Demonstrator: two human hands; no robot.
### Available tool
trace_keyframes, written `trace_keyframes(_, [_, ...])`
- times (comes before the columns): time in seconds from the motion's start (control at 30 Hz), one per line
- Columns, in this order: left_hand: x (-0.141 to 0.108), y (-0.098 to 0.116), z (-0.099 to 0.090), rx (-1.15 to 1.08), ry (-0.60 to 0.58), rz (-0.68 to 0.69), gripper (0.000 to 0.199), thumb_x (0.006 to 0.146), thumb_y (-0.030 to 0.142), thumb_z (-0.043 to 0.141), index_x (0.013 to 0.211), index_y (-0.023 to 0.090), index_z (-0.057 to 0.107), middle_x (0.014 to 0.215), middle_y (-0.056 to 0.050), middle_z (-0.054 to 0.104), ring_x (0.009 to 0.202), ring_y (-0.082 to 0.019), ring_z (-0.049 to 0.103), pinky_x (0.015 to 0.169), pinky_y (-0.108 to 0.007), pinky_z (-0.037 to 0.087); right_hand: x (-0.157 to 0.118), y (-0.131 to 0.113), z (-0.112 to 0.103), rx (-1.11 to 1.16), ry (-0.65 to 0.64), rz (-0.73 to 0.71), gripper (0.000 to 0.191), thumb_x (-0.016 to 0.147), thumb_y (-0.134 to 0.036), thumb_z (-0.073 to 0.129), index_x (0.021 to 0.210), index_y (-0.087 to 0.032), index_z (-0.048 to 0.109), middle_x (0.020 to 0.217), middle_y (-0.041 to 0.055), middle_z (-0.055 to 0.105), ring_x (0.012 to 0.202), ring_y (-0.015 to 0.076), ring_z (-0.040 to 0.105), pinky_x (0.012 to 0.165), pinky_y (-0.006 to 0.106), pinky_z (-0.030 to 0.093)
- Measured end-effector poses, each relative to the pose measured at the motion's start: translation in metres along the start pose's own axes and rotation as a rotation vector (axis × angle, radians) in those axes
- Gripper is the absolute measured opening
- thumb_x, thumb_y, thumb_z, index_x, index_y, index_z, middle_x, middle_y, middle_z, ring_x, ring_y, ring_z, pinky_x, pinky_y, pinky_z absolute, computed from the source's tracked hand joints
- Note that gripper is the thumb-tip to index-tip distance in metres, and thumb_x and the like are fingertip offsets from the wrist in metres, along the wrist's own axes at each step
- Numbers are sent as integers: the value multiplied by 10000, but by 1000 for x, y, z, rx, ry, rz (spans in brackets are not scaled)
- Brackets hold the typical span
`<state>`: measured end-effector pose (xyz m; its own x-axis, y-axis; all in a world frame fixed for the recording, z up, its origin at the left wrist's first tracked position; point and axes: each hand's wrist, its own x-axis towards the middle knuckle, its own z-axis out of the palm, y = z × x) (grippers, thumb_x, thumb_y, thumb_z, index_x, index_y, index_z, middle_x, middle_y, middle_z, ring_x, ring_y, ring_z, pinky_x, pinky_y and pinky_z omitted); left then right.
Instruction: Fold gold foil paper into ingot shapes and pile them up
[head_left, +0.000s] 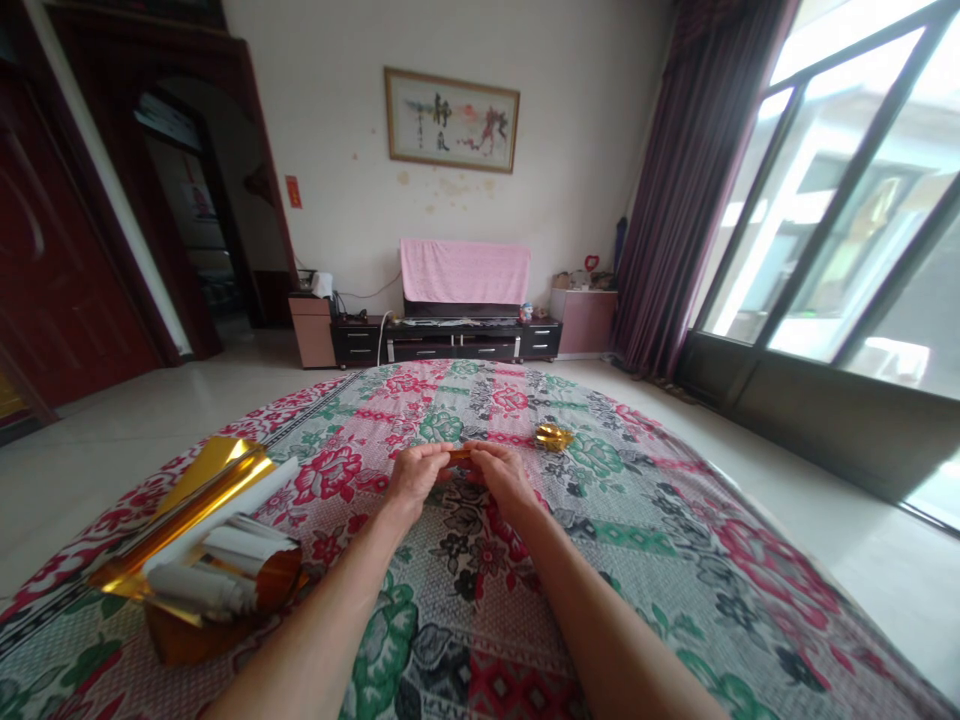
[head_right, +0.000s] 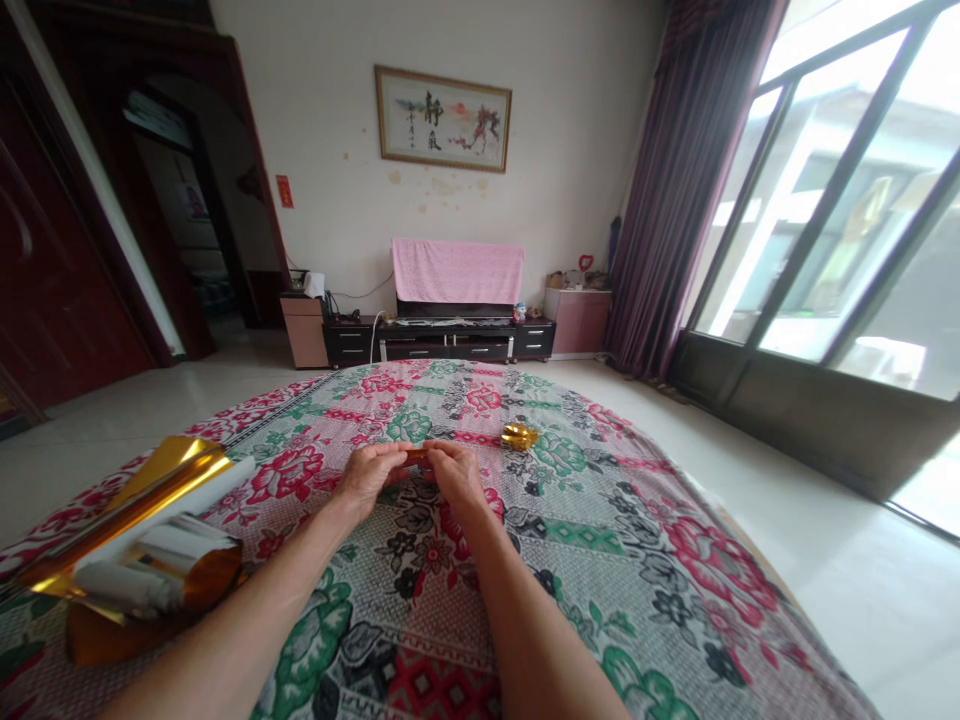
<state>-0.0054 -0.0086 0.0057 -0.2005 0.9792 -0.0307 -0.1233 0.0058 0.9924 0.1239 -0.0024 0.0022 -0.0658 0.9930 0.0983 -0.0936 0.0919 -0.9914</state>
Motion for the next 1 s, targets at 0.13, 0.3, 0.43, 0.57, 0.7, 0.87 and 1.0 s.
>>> trace_keyframes(0.13, [0, -1, 1, -21, -8, -8, 220, 618, 139, 588, 812, 138, 692, 748, -49, 711, 683, -166, 654, 572, -242, 511, -1, -1, 1, 21, 12, 16, 240, 642, -276, 530, 800, -203, 695, 745, 2, 677, 654, 147, 592, 585, 239, 472])
trace_keyframes(0.3, [1, -4, 1, -26, -24, -3, 233, 635, 143, 578, 838, 144, 692, 745, -48, 713, 694, -170, 658, 556, -234, 501, -2, -1, 0, 0, 11, 4, 262, 650, -272, 530, 832, -186, 697, 736, 11, 678, 638, 149, 591, 593, 254, 475])
trace_keyframes(0.43, [0, -4, 1, 23, -30, -4, 240, 640, 148, 578, 848, 152, 698, 780, -48, 715, 703, -167, 654, 569, -239, 504, -1, 1, 0, 13, 24, 22, 254, 650, -280, 532, 820, -195, 700, 754, 13, 680, 692, 168, 610, 627, 268, 490])
trace_keyframes(0.57, [0, -4, 1, 29, -36, -5, 255, 646, 149, 573, 869, 150, 697, 788, -54, 714, 695, -168, 651, 554, -239, 500, 0, 1, -1, 16, 28, 14, 248, 654, -276, 530, 805, -187, 706, 764, 17, 681, 690, 166, 610, 625, 264, 491])
trace_keyframes(0.7, [1, -5, 2, 14, -16, -11, 275, 649, 139, 566, 897, 127, 685, 790, -66, 711, 689, -168, 648, 549, -237, 498, 0, 1, -1, -47, 21, -28, 272, 659, -269, 521, 825, -168, 711, 761, 18, 683, 651, 153, 599, 603, 251, 482])
trace_keyframes(0.87, [0, -4, 3, 27, -29, -25, 278, 645, 128, 564, 896, 117, 683, 781, -69, 709, 681, -164, 642, 538, -226, 486, 2, 5, -1, -41, 18, -42, 312, 677, -300, 508, 864, -141, 701, 736, 24, 684, 658, 154, 607, 605, 243, 484])
trace_keyframes(1.0, [-2, -1, 3, 29, -24, -24, 283, 660, 125, 540, 908, 115, 676, 798, -71, 708, 709, -166, 643, 551, -227, 489, 4, 8, -1, -74, 22, -61, 310, 686, -305, 510, 868, -141, 700, 736, 21, 687, 634, 146, 605, 585, 232, 479])
